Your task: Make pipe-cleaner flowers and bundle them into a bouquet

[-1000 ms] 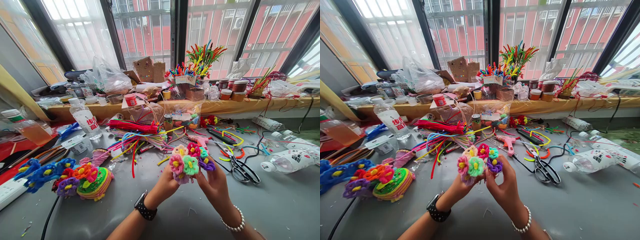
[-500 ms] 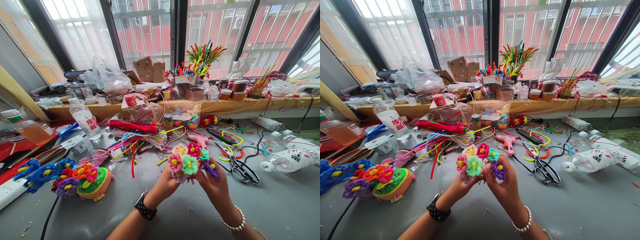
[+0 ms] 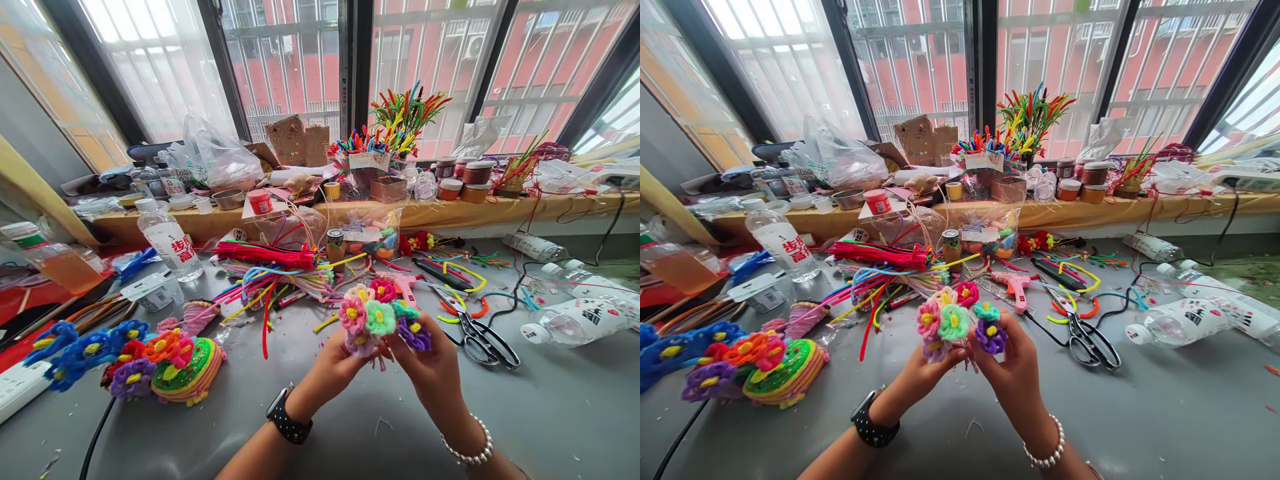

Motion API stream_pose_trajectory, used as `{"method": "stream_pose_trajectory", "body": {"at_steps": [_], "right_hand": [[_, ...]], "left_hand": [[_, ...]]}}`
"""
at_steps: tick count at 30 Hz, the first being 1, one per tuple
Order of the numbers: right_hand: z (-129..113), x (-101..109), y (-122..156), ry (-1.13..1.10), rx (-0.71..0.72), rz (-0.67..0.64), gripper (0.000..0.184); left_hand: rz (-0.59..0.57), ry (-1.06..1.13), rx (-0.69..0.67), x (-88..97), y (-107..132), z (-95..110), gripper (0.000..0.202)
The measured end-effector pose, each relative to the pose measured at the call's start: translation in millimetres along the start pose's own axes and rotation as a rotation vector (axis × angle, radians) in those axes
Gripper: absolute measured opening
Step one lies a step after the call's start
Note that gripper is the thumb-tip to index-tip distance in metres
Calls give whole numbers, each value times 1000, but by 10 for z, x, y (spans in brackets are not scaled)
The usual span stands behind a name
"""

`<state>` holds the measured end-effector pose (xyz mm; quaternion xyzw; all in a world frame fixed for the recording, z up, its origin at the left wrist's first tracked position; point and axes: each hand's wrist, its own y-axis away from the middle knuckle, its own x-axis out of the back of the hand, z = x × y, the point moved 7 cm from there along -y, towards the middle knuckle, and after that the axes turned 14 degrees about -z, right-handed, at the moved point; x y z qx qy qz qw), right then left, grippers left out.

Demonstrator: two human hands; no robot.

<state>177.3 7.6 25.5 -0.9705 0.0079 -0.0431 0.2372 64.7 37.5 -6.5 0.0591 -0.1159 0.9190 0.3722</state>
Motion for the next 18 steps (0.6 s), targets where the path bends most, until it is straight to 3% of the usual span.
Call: {"method": "stream_pose_trajectory", "body": {"at_steps": [7,12,18], "right_hand": [[-35,4,-11,69,7,-6,9],[-19,14,-6,-8,39,27,12],[111,1,-76,-114,-38,-201,25]], "left_hand": [[8,-22,-15,25,5,7,23],[-1,-64,-5,11,10,20,25],[39,-195,-43,72,26,96,24]]}}
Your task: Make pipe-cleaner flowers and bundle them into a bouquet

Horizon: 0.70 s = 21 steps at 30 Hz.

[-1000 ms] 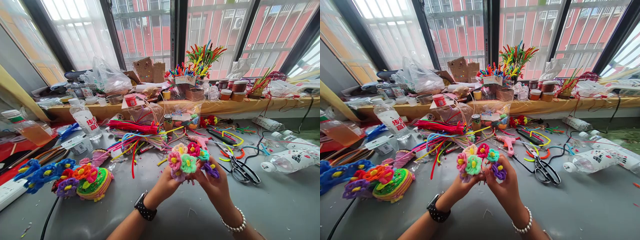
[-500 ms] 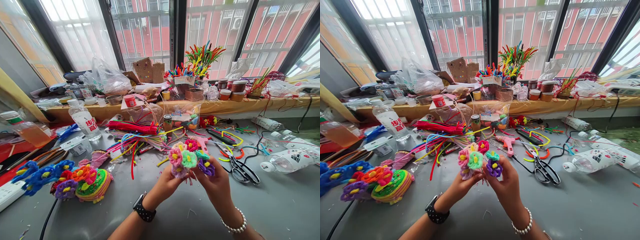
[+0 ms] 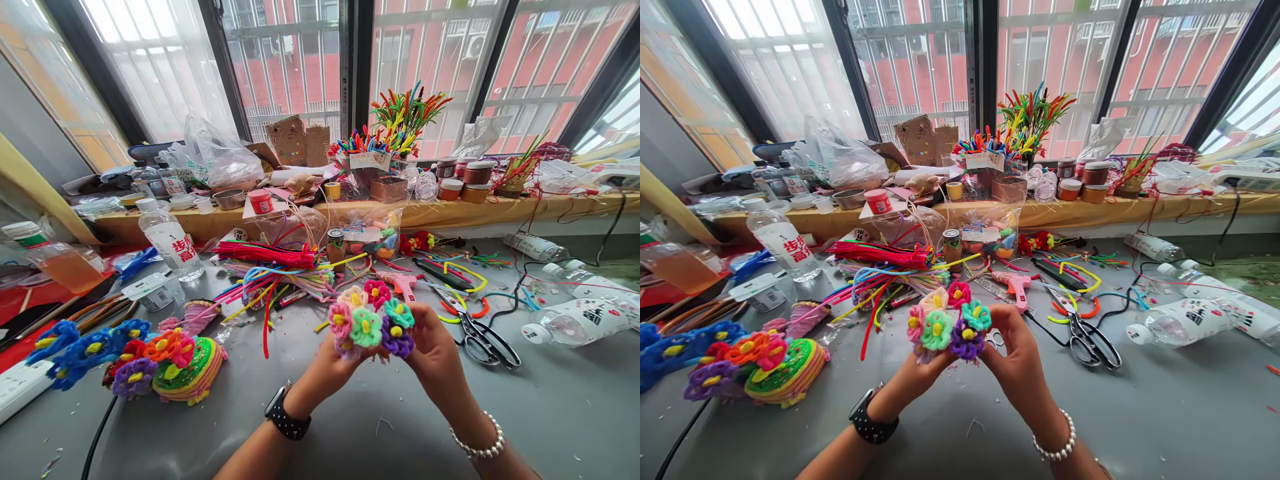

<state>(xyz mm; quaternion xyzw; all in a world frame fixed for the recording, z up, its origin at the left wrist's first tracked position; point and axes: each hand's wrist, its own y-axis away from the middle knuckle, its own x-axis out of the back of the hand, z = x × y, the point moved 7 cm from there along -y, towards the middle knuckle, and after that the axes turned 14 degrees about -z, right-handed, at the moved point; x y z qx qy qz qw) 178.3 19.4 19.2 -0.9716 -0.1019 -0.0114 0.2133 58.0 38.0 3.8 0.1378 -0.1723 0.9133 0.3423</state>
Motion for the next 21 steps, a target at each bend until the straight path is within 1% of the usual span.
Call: {"method": "stream_pose_trajectory", "body": {"at_steps": [2,5,7,9,11,14,17,19,21], "right_hand": [[24,2,-24,-66,-24,-87,28],[42,-41,-44,-97,-47,-219,22],[71,-48,-41,-81,-64,-238,19],[112,-32,-30,-72,-75,-213,18],[151,8,-20,-100,-78,-161,16],[156,131,-21,-189,-44,-23,12],[95,262,-28,-223,10,116,7],[72,301,-31,-214,6,159,5],[67,311,-30,-195,-7,174,6]], "left_hand": [[-17,-19,-9,7,5,10,23],[-49,-4,0,1,18,-13,25],[-60,-3,-4,-1,23,-19,26],[-60,-31,-27,7,22,6,26],[-82,-61,-33,4,11,33,24],[-133,-94,-7,-15,-13,48,20],[-136,-107,10,-16,-26,42,17],[-135,-94,16,-21,-28,29,17],[-133,-82,15,-24,-27,25,18]]}}
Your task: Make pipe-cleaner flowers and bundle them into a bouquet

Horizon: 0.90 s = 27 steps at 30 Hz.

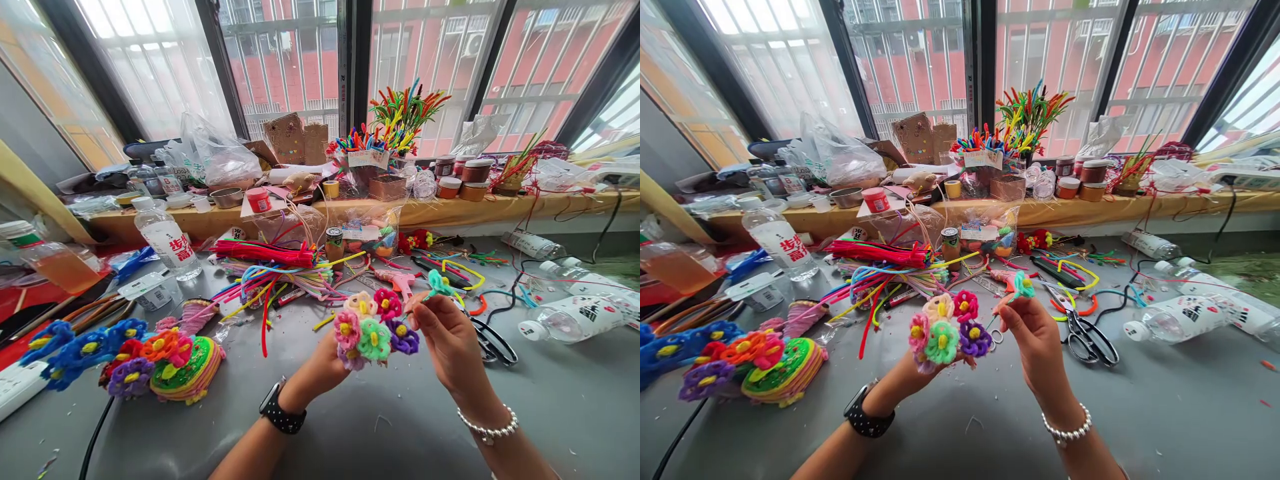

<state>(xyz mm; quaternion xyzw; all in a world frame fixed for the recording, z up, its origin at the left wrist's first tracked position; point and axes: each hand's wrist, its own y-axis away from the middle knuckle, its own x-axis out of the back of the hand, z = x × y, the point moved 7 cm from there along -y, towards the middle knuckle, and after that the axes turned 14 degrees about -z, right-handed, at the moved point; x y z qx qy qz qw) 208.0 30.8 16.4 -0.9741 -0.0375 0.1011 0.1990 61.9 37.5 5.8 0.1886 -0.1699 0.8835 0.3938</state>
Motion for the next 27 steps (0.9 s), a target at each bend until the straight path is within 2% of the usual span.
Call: {"method": "stream_pose_trajectory", "body": {"at_steps": [7,13,17,24,27], "right_hand": [[56,26,27,95,10,33,8],[141,-184,47,297,-39,-137,10],[138,-287,60,449,-41,-184,13],[36,-269,52,395,35,-146,12],[-41,-335,56,434,85,-189,6]], "left_hand": [[-12,24,3,2,12,11,19],[42,9,-29,17,25,-35,17],[74,22,-18,25,20,-73,16],[105,135,-22,57,-4,-29,21],[112,160,-19,54,-2,-69,21]]}}
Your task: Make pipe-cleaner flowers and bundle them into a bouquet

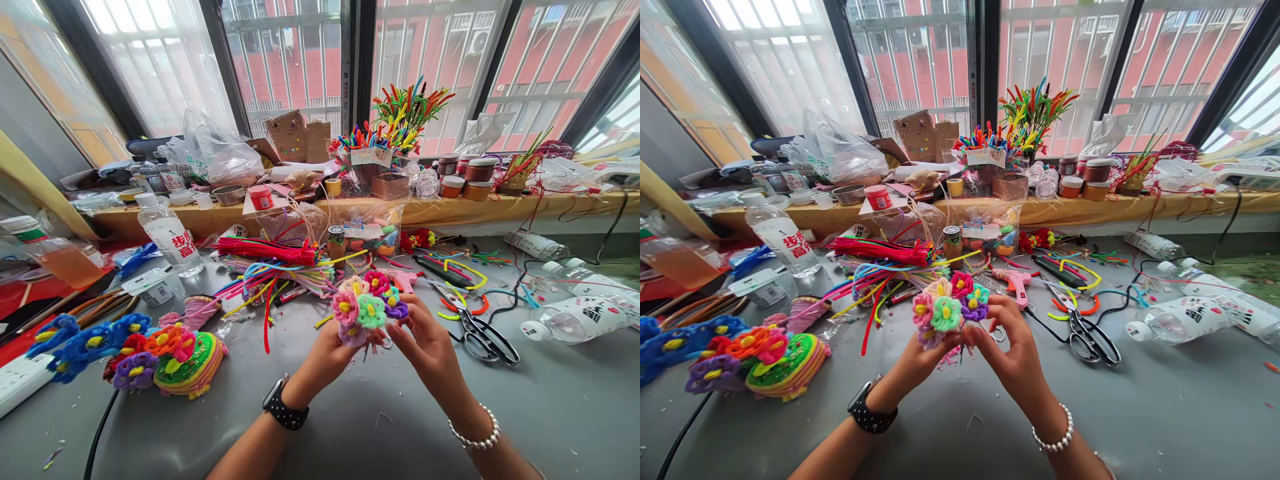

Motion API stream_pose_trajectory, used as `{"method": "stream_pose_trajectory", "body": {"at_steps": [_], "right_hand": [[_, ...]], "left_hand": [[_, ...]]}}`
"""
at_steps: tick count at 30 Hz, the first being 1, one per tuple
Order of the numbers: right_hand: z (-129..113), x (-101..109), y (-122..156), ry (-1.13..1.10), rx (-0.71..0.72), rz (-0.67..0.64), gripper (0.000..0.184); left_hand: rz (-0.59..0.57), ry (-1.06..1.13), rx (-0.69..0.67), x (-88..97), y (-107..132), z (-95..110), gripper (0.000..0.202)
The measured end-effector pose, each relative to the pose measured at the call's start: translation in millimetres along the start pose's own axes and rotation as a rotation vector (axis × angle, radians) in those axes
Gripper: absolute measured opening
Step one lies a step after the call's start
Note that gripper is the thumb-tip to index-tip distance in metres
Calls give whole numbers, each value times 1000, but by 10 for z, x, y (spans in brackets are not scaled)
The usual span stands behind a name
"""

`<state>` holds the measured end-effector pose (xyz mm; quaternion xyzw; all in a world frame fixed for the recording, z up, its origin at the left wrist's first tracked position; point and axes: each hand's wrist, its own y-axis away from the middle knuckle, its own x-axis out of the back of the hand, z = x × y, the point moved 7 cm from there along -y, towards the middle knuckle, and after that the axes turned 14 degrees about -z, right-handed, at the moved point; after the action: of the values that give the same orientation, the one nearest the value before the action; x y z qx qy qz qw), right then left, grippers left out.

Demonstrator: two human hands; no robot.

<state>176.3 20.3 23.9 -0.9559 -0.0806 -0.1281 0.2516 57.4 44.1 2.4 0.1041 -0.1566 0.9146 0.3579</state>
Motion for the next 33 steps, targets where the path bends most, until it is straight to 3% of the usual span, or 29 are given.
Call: {"method": "stream_pose_trajectory", "body": {"at_steps": [18,25,30,33], "right_hand": [[-79,7,44,93,60,94,6],[-50,-28,33,177,48,64,5],[-79,-18,77,108,112,129,6],[-94,37,136,52,119,232,7]], "left_hand": [[-57,-26,3,-67,-7,-14,20],[-37,-31,7,-65,-4,-72,23],[-46,-86,-19,-85,-21,-81,24],[-58,-139,-26,-98,-33,-88,24]]}}
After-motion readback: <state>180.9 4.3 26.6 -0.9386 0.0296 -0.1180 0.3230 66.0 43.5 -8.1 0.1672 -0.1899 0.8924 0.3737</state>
